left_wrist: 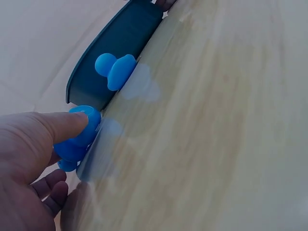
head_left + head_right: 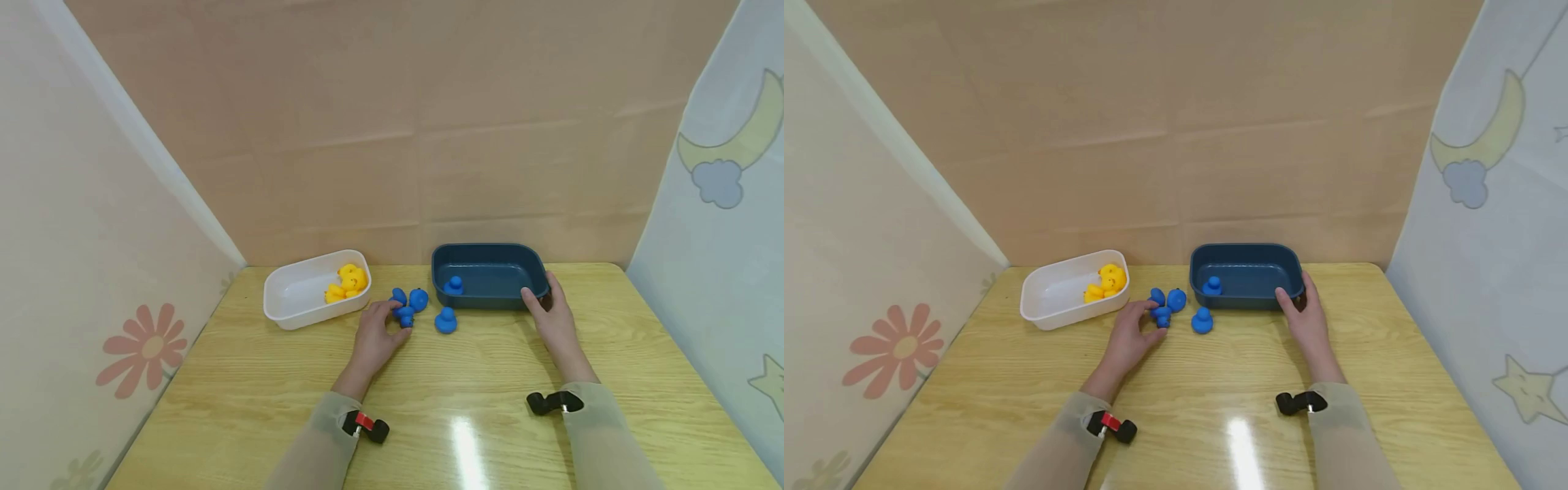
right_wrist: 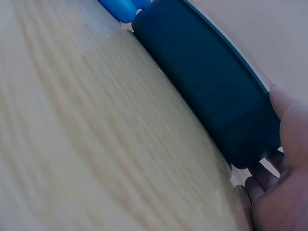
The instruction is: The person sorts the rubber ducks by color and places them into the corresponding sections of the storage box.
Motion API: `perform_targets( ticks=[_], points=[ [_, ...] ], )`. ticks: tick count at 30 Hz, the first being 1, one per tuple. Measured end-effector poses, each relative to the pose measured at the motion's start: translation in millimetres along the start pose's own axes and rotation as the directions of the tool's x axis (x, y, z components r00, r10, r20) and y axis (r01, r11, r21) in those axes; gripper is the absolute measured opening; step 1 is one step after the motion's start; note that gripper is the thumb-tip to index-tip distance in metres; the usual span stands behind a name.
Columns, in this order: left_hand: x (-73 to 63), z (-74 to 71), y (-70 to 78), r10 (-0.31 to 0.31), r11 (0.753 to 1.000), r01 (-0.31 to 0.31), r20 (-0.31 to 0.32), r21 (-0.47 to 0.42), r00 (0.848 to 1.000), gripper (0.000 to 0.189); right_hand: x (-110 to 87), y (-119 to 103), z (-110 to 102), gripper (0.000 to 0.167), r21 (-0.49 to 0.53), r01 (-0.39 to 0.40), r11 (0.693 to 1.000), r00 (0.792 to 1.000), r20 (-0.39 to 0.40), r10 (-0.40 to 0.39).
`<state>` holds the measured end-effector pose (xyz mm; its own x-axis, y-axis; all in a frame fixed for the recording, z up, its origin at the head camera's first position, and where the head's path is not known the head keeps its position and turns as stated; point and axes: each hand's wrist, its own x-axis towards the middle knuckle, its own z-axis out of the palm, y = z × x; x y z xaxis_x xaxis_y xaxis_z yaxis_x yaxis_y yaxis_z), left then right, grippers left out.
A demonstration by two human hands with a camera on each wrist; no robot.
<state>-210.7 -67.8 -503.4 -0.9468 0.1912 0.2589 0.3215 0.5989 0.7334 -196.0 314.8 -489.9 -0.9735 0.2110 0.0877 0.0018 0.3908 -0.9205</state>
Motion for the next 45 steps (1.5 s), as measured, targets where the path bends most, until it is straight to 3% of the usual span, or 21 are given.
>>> perform_targets(
  ticks=[15,22,33,45],
  points=[
    [0.3,11.6,3.3,-0.015,0.997,0.015,-0.005,0.080,1.000,0.044,-7.6,3.0,-4.7,0.095,0.007,0.005,1.000,1.000,-0.016,-0.005],
    [-1.4,8.4,3.5,-0.010,0.995,0.011,-0.016,0.104,1.000,0.044,-9.9,0.4,-3.0,0.097,0.001,0.009,1.000,1.000,-0.024,-0.009],
    [-1.4,-0.9,8.9,-0.027,0.999,0.030,-0.076,0.043,0.997,0.046,-5.1,-4.4,1.0,0.097,-0.010,0.008,1.000,1.000,-0.025,-0.009],
    [5.4,-1.7,23.6,0.063,0.997,-0.070,-0.137,-0.044,0.989,0.047,-2.8,-0.9,1.4,0.098,0.004,-0.012,1.000,1.000,-0.015,0.012]
  ],
)
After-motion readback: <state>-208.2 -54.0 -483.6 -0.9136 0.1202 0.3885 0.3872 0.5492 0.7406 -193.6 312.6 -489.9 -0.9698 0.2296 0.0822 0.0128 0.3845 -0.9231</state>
